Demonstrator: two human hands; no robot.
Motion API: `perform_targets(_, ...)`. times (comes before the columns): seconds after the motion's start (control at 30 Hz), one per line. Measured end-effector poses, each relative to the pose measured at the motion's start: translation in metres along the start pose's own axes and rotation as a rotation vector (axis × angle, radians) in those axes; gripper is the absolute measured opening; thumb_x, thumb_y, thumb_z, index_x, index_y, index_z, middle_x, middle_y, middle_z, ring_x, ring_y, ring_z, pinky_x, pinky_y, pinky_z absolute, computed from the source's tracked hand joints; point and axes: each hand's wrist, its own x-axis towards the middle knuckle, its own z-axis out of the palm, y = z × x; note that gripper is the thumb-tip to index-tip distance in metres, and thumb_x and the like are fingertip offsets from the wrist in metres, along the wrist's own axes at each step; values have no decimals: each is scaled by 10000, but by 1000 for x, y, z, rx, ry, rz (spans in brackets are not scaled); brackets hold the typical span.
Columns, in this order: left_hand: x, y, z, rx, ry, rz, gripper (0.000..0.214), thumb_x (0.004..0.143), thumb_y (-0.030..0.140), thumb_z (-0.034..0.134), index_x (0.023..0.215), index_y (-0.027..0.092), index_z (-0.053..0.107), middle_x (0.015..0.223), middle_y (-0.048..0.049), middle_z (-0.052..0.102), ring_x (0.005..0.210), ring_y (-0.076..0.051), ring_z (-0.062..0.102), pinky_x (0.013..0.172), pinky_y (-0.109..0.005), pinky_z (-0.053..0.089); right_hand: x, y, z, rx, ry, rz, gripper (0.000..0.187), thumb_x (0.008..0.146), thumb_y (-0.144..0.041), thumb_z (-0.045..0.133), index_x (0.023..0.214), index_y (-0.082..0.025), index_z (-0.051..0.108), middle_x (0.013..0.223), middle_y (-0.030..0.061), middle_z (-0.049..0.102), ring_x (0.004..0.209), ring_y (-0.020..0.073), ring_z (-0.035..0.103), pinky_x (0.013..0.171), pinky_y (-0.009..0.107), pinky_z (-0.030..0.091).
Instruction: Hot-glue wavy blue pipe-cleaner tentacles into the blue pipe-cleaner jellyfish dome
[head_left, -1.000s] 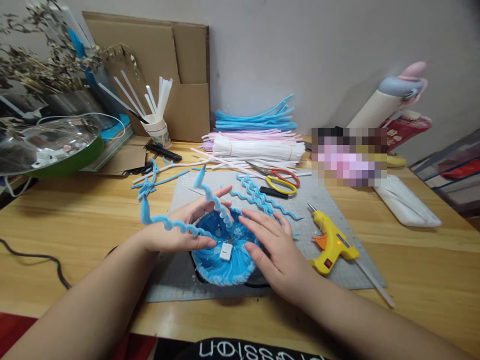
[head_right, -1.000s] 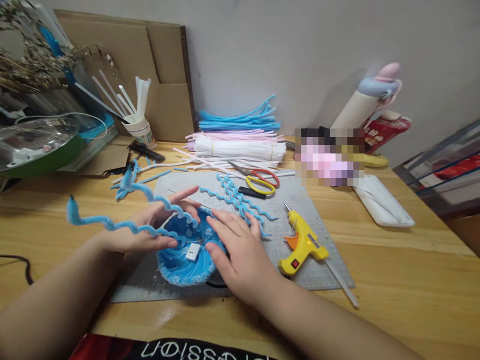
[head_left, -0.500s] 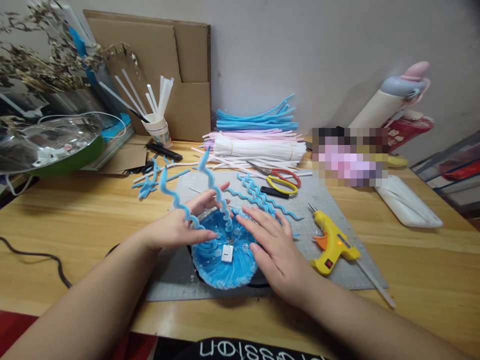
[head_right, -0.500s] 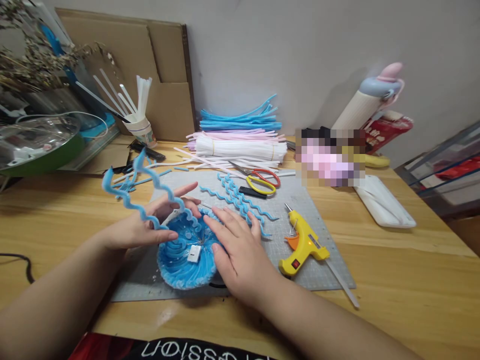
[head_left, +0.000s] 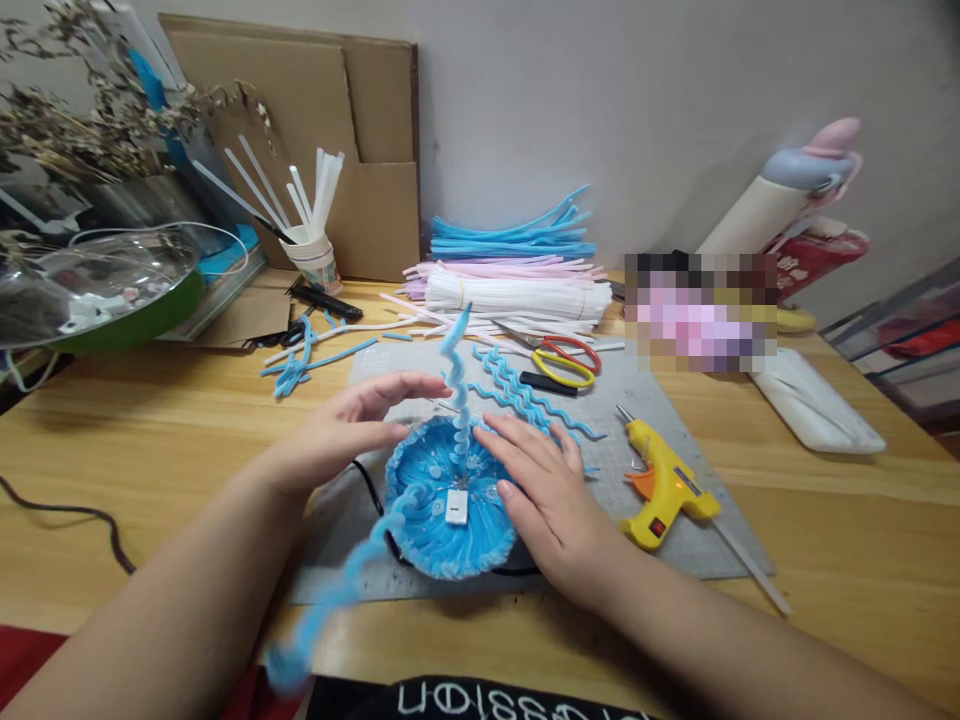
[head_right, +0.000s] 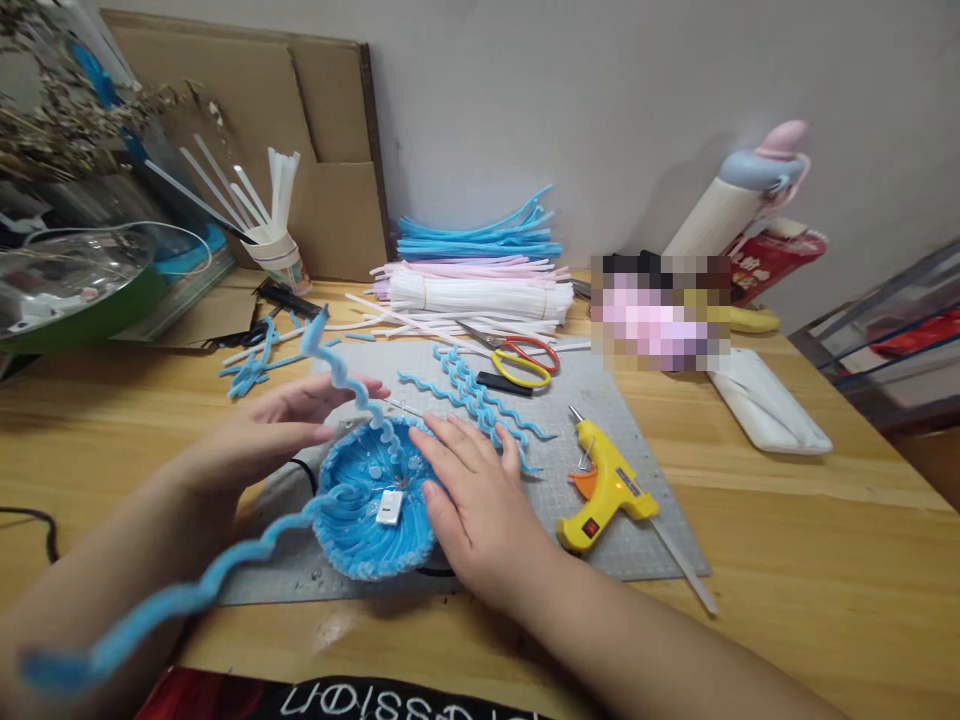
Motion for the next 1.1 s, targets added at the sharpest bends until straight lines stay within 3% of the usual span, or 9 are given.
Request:
perform_targets(0.1, 6, -1, 17, 137, 93, -6, 376, 801, 421, 715, 1117, 228, 646, 1252, -89, 620, 1248, -314, 514, 1117, -514, 338, 0, 0, 0, 0, 0, 3, 454, 996, -300, 340, 1447, -345, 361, 1565, 13, 389, 1452, 265, 304, 1139, 662, 127)
perform_targets(0.2, 9, 2, 29, 232, 100, 2, 304, 740, 415, 775, 937, 212, 666, 1187, -82, 610, 1179, -293, 539, 1097, -494, 352, 0, -1, 0, -11, -2, -1, 455, 995, -289, 337, 1447, -331, 368, 1562, 16, 394, 1446, 260, 315, 1139, 657, 138)
perform_targets(0.37, 10, 3, 35, 367, 100, -26, 218, 727, 391, 777, 804, 206, 689, 1186, -84, 593, 1163, -309, 531, 1071, -531, 341, 0, -1, 0, -15, -6, -1, 454, 996, -301, 337, 1449, -315, 373, 1562, 17, 394, 1441, 271, 321, 1136, 663, 148)
perform_targets(0.53, 11, -1, 35, 418, 88, -41, 165, 787, 355, 680, 802, 193, 704, 1205, -104, 591, 1181, -310, 531, 1072, -530, 345, 1, -1, 0, -20, -9, 5, 455, 997, -306, 330, 1449, -315, 376, 1563, 14, 390, 1442, 266, 315, 1139, 654, 149)
perform_targets(0.73, 11, -1, 38, 456, 51, -52, 225, 740, 370, 741, 896, 208, 749, 1234, -123, 606, 1273, -360, 476, 1087, -571, 333, 1, -2, 0, -36, -18, 9, 458, 998, -311, 327, 1453, -296, 379, 1566, 14, 385, 1440, 265, 311, 1137, 656, 152)
perform_targets(1.1, 7, 5, 34, 478, 86, -90, 71, 807, 281, 647, 798, 228, 693, 1144, -41, 639, 1106, -238, 602, 987, -400, 459, -1, -5, -1, -75, -7, 23, 452, 1009, -333, 308, 1454, -283, 371, 1571, 25, 376, 1440, 261, 312, 1128, 659, 176)
